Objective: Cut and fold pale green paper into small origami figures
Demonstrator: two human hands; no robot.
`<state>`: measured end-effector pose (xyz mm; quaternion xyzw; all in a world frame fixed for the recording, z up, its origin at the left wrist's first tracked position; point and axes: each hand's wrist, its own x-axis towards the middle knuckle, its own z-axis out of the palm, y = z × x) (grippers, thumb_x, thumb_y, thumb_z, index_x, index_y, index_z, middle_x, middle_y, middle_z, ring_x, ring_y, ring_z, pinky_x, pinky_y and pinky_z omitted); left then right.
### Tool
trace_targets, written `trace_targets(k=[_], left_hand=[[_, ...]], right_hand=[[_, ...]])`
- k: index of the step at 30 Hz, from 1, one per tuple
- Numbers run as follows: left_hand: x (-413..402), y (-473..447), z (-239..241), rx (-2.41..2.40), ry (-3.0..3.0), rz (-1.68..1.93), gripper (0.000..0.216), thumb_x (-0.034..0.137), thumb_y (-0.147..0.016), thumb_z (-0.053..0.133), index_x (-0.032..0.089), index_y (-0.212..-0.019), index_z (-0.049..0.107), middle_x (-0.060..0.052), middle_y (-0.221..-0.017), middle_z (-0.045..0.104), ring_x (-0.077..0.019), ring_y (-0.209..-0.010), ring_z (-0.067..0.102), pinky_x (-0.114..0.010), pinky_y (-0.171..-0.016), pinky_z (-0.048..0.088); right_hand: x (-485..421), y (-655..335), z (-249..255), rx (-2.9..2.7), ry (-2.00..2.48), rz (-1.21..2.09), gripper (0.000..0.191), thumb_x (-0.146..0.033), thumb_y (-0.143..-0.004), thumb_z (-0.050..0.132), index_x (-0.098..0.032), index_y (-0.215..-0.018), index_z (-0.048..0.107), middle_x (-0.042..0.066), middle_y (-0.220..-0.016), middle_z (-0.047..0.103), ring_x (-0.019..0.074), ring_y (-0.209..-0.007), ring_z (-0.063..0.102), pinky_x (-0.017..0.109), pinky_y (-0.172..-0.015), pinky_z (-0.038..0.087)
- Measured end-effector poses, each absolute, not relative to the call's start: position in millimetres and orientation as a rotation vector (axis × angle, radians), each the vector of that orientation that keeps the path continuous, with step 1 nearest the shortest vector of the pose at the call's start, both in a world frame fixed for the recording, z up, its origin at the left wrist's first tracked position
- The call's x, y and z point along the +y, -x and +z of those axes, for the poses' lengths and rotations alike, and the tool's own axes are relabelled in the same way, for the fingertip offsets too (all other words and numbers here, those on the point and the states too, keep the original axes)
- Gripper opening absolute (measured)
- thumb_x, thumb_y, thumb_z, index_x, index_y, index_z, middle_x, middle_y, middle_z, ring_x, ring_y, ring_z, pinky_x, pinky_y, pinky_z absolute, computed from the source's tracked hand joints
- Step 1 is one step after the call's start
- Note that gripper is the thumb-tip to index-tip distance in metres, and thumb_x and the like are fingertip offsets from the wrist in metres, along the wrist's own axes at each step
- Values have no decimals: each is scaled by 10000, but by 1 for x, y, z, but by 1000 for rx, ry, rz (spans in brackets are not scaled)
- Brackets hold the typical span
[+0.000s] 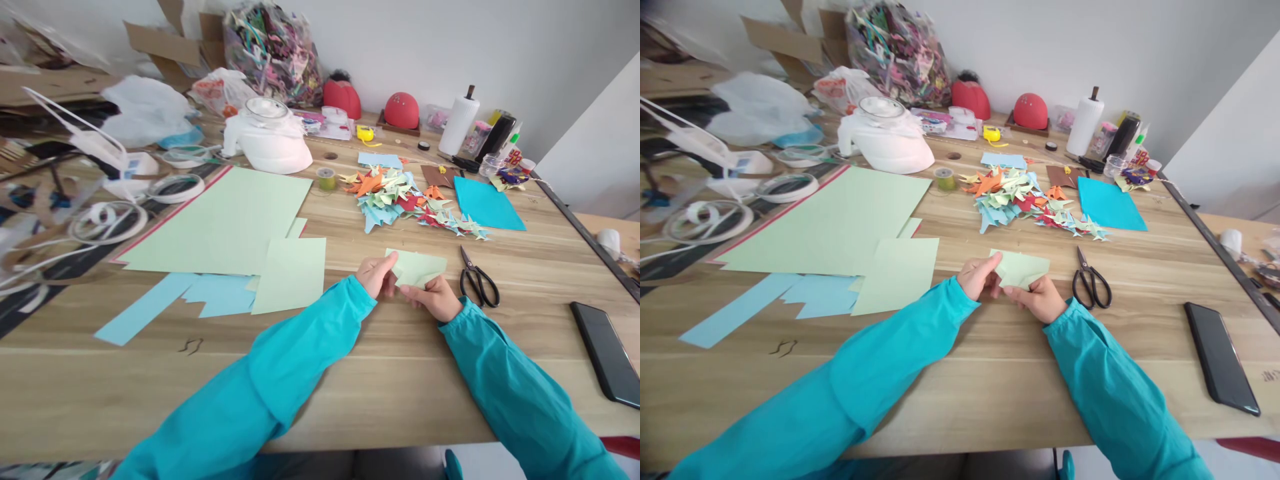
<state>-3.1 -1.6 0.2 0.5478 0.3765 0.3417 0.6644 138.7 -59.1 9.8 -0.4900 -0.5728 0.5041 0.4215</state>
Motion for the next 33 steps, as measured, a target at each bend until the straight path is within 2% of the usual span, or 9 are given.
trace_targets(k=[4,8,13,17,21,25,27,30,33], left_hand=[[1,3,-3,824,-1180,802,585,655,-688,503,149,-394,492,-10,-328,465,-94,-316,443,-225,-377,322],[2,4,-2,771,-1154,805,606,685,-700,456,146,-430,510,-10,-333,476,-92,-310,443,-220,-362,303],[-1,5,5,777,-1288,745,383,481,-548,726,134,-517,569,13,-373,524,-82,-349,462,-211,-394,348],[-1,5,6,804,-1241,753,352,446,-556,715,129,-529,562,1,-404,546,-93,-352,481,-223,-393,375],[-2,3,3,789,-1251,827,321,420,-616,678,139,-596,526,30,-404,499,-82,-343,462,-206,-376,370],[-6,0,-1,795,-1252,1080,358,295,-607,659,173,-893,481,48,-660,493,-57,-415,470,-179,-367,371],[-9,-1,-5,812,-1426,1211,394,201,-604,627,187,-964,470,27,-783,464,-39,-471,456,-166,-393,376],[-12,0,-11,818,-1872,1320,338,117,-624,580,184,-953,533,-35,-924,445,-77,-621,494,-179,-456,407],[-13,1,-14,768,-2220,1402,177,116,-683,565,168,-847,604,-86,-1018,450,-146,-794,520,-262,-620,473]], right_hand=[[-59,-140,9,-1429,1258,1254,396,-515,-650,665,-163,-497,565,-28,-413,497,70,-371,409,210,-383,353],[-58,-140,8,-1399,1265,1245,392,-512,-644,672,-163,-498,569,-28,-404,498,72,-363,416,208,-378,346],[-57,-144,4,-1393,1238,1233,374,-498,-627,697,-162,-512,581,-31,-413,514,73,-373,431,206,-390,351],[-55,-148,0,-1316,1276,1218,449,-545,-706,605,-138,-517,625,5,-403,547,83,-375,462,211,-411,363],[-53,-151,-5,-1193,1318,1214,459,-536,-714,601,-120,-526,654,21,-392,559,84,-355,456,211,-400,361],[-51,-153,-10,-1100,1305,1198,448,-524,-728,595,-120,-543,658,20,-398,564,85,-355,459,204,-387,351],[-50,-153,-11,-1072,1300,1184,462,-533,-740,577,-119,-552,659,21,-401,562,85,-353,457,203,-382,345],[-50,-152,-9,-1078,1292,1180,484,-551,-746,556,-121,-549,657,21,-403,559,84,-351,454,204,-379,341],[-51,-150,-6,-1140,1302,1175,482,-555,-737,565,-127,-531,648,18,-400,554,83,-357,453,204,-389,348]])
